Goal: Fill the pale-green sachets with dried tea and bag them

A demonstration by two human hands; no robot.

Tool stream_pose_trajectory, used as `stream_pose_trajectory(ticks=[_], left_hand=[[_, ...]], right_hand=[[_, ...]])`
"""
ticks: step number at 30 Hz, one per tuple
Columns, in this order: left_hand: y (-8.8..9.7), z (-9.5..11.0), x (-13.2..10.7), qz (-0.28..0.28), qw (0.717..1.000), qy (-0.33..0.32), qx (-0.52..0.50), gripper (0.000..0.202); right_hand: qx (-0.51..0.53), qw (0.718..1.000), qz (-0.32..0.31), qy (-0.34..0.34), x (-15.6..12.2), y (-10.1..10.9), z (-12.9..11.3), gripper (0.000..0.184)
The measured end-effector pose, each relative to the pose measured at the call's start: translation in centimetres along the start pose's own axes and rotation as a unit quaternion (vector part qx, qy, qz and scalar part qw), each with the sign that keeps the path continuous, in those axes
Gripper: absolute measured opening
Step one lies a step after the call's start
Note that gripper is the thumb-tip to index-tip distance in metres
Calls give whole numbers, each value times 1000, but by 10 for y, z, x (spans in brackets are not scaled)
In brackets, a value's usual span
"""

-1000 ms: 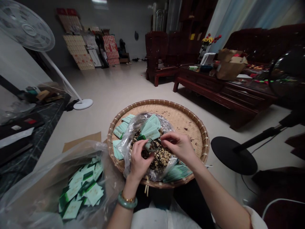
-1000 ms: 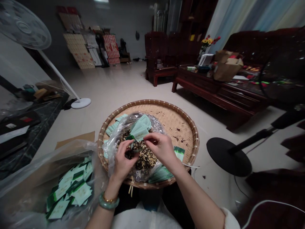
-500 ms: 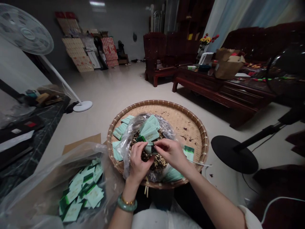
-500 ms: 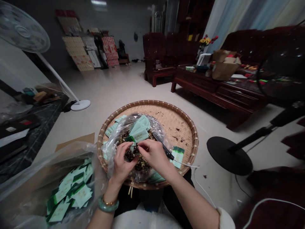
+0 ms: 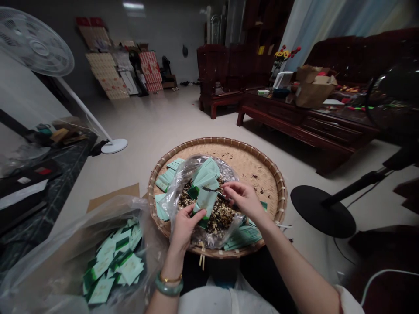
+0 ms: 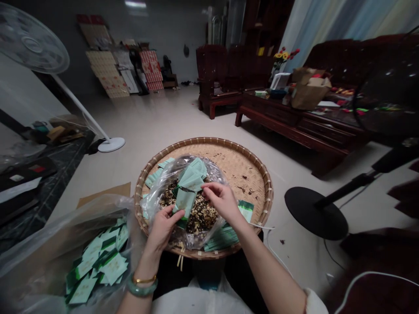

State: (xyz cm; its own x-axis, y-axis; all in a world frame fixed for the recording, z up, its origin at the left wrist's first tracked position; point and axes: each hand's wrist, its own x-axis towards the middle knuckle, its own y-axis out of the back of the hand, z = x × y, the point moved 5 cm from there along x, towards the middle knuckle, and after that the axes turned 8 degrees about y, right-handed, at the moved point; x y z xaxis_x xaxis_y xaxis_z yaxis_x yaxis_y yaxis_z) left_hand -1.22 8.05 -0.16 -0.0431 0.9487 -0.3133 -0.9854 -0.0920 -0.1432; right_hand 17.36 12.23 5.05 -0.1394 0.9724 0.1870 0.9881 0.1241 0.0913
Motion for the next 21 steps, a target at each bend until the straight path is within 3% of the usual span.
stream_pose_trajectory(ticks=[5,8,12,15,19,21], left_hand=[[2,0,-2,32,999,-5,15,32],[-3,6,-5,17,998,-25,57,30],[-4,8,-5,17,998,-48,36,34],[2,2,-4,52,996,-60,30,33],[8,-1,-5,133,983,-104,72,30],[6,0,-6,132,982,-113,71,32]], right_hand=[[-106,986,5,129,-8,-4,-12,28],[-158,970,-61,177,-6,-15,-22,21],[-168,968,-95,163,0,-21,-19,28],[-133,973,-110,151,-1,-24,-12,35],[-97,982,-75,143,-5,-20,-8,38],[-87,985,-64,136,-6,-18,-7,39]])
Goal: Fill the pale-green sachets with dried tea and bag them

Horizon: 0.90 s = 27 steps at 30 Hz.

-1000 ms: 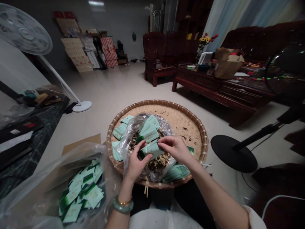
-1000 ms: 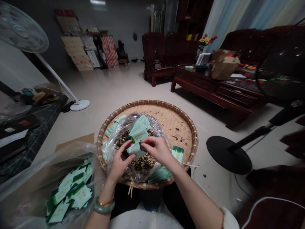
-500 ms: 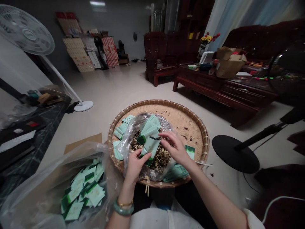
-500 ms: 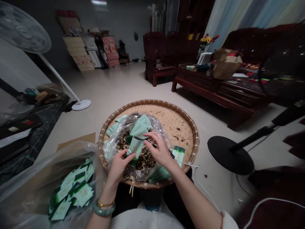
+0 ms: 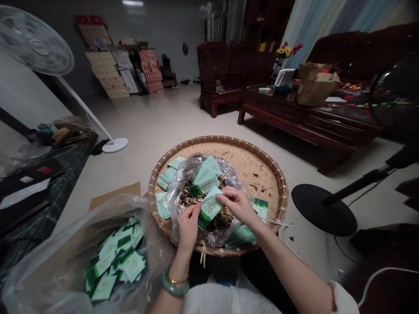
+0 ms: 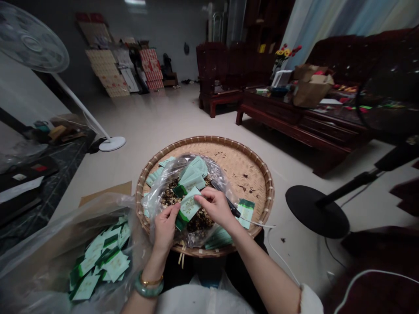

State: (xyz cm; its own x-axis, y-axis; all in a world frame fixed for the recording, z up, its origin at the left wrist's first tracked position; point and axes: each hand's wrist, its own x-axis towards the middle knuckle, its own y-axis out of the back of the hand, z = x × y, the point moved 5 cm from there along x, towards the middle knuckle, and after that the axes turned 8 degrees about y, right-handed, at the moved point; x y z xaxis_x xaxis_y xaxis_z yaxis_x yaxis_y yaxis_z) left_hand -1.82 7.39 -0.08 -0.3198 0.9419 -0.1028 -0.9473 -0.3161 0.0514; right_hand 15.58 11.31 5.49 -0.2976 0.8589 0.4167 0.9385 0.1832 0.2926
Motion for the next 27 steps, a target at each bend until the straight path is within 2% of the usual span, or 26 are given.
stream_pose_trajectory(ticks=[3,5,7,10,12,15,18,22,27], left_hand=[[-8,2,-3,-76,996,45,-13,29],[-15,1,-8,-152,982,111,-26,39],[-18,0,-12,-184,969,158,-46,46],[-15,1,-14,-193,966,164,-55,42],[-13,2,-14,-206,967,147,-41,39],[-12,4,-13,-223,968,116,-3,35],[-12,7,-13,-225,970,82,45,30],[-11,7,-12,-214,972,68,72,25],[-8,1,-11,-210,971,112,36,25]], right_hand=[[-4,1000,-11,-10,-1,1,0,41],[-10,1000,-22,-12,-2,2,-2,45],[14,999,-39,-34,-3,4,-4,49],[110,983,-91,-111,-5,7,-3,55],[149,966,-153,-145,-5,9,-4,51],[145,944,-256,-151,-5,10,-4,36],[134,931,-312,-136,-6,5,-2,32],[76,942,-308,-106,-6,-5,4,33],[80,958,-252,-109,-2,-6,1,30]])
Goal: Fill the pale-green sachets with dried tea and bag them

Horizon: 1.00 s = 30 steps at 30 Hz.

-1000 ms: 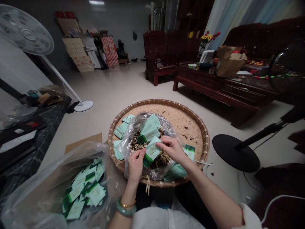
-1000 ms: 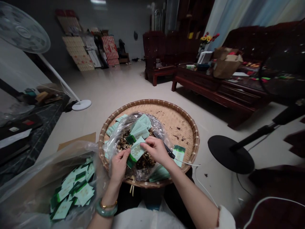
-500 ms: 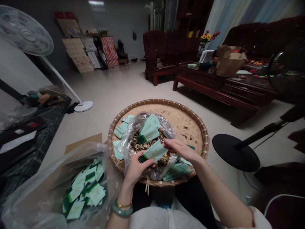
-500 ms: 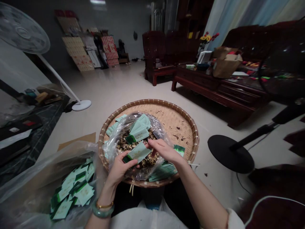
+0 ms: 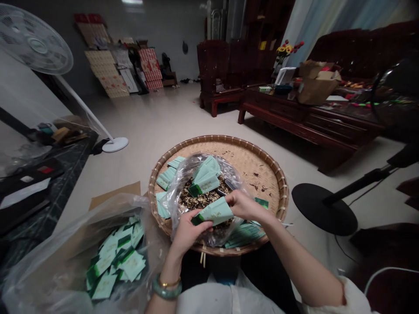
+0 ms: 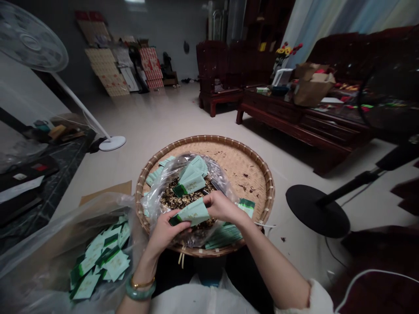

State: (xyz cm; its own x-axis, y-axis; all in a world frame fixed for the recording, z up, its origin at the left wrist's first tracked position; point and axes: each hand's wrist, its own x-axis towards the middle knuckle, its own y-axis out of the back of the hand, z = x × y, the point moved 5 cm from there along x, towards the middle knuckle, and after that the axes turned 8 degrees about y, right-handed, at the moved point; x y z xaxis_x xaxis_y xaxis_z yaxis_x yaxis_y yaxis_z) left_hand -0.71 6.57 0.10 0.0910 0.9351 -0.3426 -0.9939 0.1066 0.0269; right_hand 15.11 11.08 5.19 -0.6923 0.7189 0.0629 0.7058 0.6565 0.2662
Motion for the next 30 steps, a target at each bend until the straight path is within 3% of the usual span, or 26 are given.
stream_pose_trajectory(ticks=[4,10,15,19,25,30], left_hand=[[3,-4,3,19,998,15,-62,33],[7,-6,2,77,981,29,-175,42],[7,-2,-3,84,964,29,-249,45],[0,-4,-3,71,966,39,-245,47],[-4,-5,-1,31,989,18,-142,42],[6,8,-1,41,997,-15,-60,37]], right_hand=[[-26,995,94,-17,-1,17,-4,23],[-16,977,208,-43,-7,35,9,25],[-56,986,157,-30,-8,24,8,26],[26,978,206,16,-4,18,2,41],[57,975,214,-5,5,8,7,29],[80,981,176,-24,1,9,8,33]])
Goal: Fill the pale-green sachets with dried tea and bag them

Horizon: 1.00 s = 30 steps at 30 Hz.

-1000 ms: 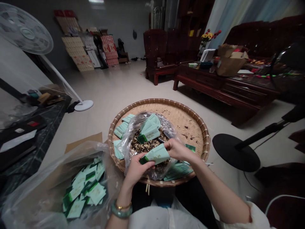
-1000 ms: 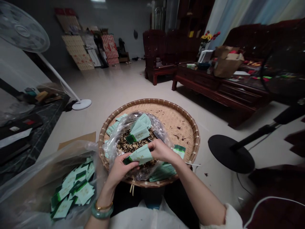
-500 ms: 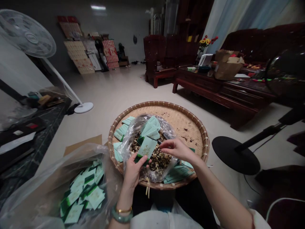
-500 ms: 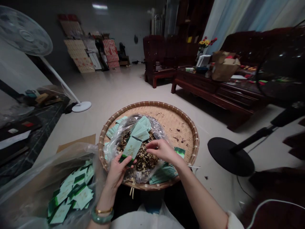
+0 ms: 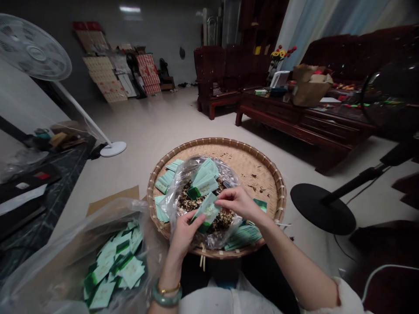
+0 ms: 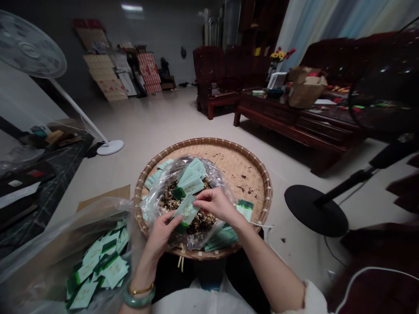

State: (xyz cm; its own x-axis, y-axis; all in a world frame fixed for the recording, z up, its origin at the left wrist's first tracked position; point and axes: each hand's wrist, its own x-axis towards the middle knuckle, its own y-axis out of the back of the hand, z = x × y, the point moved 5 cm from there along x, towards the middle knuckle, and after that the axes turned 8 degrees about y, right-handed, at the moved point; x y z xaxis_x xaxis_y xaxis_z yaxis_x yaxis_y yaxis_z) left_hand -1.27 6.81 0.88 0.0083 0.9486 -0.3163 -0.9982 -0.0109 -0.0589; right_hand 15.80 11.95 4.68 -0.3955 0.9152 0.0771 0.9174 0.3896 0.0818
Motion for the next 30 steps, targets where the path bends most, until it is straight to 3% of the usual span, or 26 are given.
stream_pose_trajectory(ticks=[4,9,13,17,19,23,25,28,30], left_hand=[[-4,3,0,12,1000,-1,-13,34],[-17,0,0,-3,999,16,-31,36],[-16,-1,4,36,997,26,-63,35],[-14,-4,7,63,995,37,-74,35],[-17,-5,6,44,995,40,-80,40],[-36,-9,0,-87,990,93,-52,50],[-42,-13,-2,-107,985,129,-45,46],[-41,-16,0,-55,982,144,-106,48],[-39,-17,1,-23,977,145,-152,48]], right_hand=[[-13,1000,19,4,0,4,-1,36],[-111,992,17,59,3,0,-1,30],[-163,980,16,114,1,-2,-2,26],[-177,973,67,130,-6,4,0,29],[-172,972,71,142,-9,3,2,31],[-165,968,40,184,-10,-5,2,31],[-182,965,76,173,-10,2,3,34],[-297,935,147,130,-14,22,11,26],[-408,896,150,93,-20,31,22,25]])
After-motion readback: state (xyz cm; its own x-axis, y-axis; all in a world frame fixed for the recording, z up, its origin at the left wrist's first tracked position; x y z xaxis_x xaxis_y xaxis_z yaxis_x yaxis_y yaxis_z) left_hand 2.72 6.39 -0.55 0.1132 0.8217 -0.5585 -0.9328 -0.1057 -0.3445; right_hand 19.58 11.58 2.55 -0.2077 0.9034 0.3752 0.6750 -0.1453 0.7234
